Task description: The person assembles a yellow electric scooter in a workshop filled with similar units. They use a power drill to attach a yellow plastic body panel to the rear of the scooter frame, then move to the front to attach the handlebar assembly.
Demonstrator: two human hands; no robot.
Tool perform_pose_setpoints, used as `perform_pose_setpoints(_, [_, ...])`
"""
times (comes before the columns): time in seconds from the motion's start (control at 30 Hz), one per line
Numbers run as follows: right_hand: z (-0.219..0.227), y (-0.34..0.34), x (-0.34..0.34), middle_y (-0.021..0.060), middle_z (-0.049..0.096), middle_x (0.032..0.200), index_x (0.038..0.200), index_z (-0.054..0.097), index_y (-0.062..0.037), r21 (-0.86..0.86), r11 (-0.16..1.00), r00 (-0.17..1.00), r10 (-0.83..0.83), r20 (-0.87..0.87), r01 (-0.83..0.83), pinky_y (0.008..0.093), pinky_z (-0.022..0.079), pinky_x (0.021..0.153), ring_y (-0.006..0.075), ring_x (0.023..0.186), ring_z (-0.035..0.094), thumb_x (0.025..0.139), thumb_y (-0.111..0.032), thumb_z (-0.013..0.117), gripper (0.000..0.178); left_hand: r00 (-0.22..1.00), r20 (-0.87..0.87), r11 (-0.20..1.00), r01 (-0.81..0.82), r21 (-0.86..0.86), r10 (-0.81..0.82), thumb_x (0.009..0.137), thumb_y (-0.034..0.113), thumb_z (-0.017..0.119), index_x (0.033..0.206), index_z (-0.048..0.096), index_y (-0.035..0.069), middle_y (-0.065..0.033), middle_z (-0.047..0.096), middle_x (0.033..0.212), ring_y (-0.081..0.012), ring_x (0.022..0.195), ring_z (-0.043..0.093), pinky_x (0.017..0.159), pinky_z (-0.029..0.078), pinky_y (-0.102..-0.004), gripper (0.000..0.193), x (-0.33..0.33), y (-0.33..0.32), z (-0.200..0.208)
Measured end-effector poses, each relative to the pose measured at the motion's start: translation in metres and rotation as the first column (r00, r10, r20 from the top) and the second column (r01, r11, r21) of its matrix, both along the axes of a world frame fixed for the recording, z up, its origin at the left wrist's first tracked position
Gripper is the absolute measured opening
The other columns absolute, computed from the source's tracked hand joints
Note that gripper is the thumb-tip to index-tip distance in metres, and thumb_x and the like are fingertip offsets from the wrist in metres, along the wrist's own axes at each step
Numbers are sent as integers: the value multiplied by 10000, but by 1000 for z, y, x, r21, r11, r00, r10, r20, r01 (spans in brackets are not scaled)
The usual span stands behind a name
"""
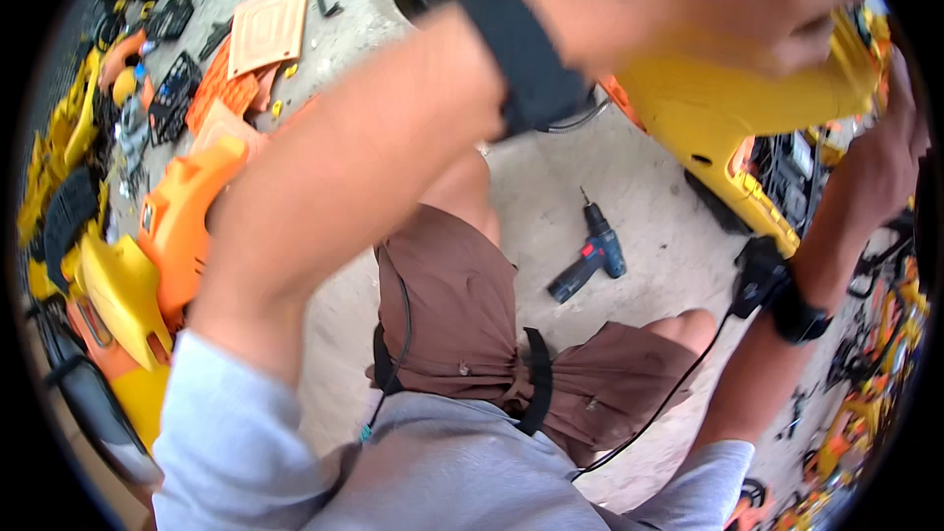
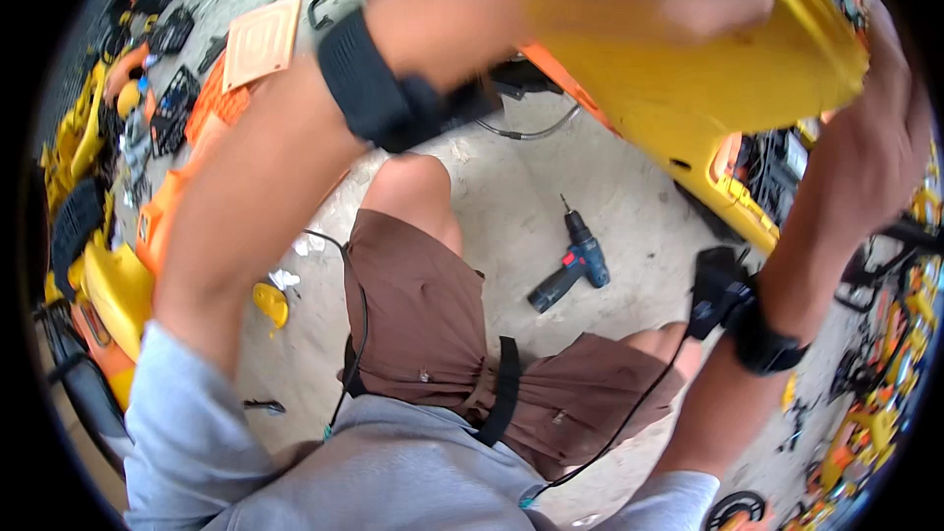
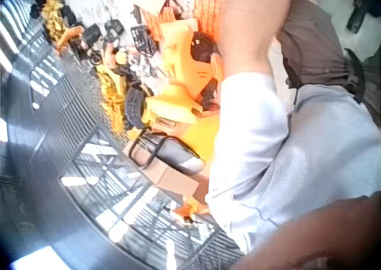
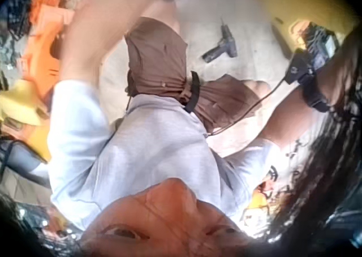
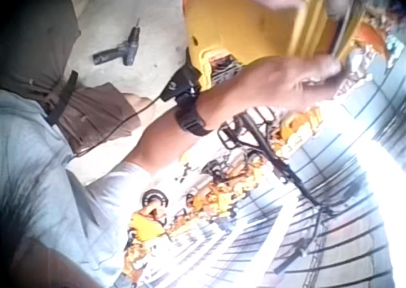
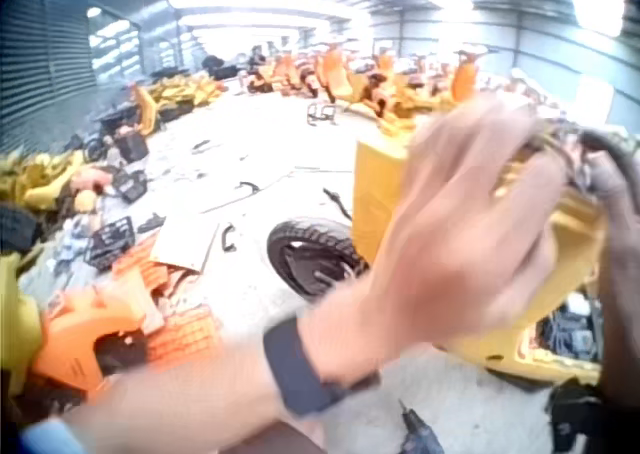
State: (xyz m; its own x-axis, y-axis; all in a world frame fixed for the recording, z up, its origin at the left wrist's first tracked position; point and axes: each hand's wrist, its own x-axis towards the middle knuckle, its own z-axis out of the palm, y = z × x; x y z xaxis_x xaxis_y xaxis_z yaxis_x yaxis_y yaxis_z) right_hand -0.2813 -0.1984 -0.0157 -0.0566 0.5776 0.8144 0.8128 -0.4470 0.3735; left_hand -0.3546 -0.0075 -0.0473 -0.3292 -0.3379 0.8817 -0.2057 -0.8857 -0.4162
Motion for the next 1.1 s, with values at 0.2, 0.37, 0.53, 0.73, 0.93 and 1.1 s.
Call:
perform_pose_setpoints(0.2, [0,64,5,160,632,1099,1181,585,-32,-123,990,797,-22,-603,-66,278,436,860,202,1017,603,967,-364,423,427,877,-142,-214,-264,-940,-460,803,108,555,908,511,-8,-111,562,772,-189,717,541,628,452,-326,162,-97,-41,-152])
perform_pose_setpoints(0.37, [15,49,33,121,645,1000,1190,574,-3,-208,978,642,-170,-748,17,291,466,776,165,915,587,943,-494,405,575,719,-101,-471,-547,-692,-688,757,172,608,1233,436,-46,-246,514,1209,-373,1128,499,942,418,-383,551,-17,-114,-292])
perform_pose_setpoints(0.53, [0,49,37,146,641,1048,1181,576,15,-94,954,719,-277,-638,284,328,472,778,211,928,591,910,-574,398,672,651,155,-513,-406,-756,-743,778,141,589,1289,374,-60,-252,472,1247,-376,1161,459,978,381,-394,589,-6,-116,-277])
perform_pose_setpoints(0.73, [12,54,41,194,568,1199,1216,546,3,-93,888,799,-447,-403,450,386,470,877,311,1069,565,904,-622,305,738,699,233,-514,-220,-829,-676,741,56,583,1087,492,-2,-209,554,1059,-384,955,548,795,452,-440,362,2,-88,-287])
perform_pose_setpoints(0.93, [6,68,26,193,577,1179,1196,555,8,-31,891,786,-415,-459,452,394,478,866,320,1040,576,903,-628,286,751,732,209,-444,-140,-885,-648,702,-24,554,939,576,3,-196,608,837,-376,830,580,699,456,-427,240,12,-67,-298])
perform_pose_setpoints(1.1, [5,57,39,165,634,1082,1109,616,24,-34,891,850,-443,-286,453,425,514,799,287,948,611,922,-593,286,724,663,248,-432,-127,-893,-706,703,-33,545,950,610,16,-208,617,835,-373,783,594,661,465,-403,261,-2,-62,-300])
